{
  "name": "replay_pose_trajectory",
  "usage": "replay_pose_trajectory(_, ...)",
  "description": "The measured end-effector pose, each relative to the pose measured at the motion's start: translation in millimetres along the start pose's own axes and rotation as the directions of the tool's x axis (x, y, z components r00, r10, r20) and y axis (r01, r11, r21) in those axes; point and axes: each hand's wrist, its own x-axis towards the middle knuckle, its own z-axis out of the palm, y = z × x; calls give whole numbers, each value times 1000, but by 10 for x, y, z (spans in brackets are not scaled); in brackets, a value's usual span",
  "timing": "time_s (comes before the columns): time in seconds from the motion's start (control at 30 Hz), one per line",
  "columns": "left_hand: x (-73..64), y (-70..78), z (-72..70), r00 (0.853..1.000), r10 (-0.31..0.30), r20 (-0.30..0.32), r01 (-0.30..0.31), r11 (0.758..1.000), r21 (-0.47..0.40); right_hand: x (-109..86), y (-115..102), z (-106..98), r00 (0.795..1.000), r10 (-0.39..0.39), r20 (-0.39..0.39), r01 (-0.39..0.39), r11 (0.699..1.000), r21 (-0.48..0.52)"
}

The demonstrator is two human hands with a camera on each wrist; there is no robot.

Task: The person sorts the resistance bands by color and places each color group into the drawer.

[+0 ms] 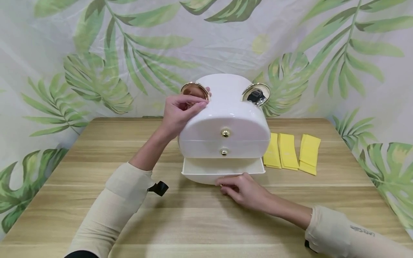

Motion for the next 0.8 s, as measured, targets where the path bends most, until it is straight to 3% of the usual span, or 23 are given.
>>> replay_pose_trajectory(0.4, 0, 6, 0, 1000, -11, -11, 10, 999, -31, -134, -83, 61, 1000, -23, 19, 22, 999, 50)
replay_pose_trajectory(0.8, 0, 22, 10, 1000, -20, -20, 19, 999, -47, -191, -142, 84, 1000, -14, 25, 13, 1000, 28)
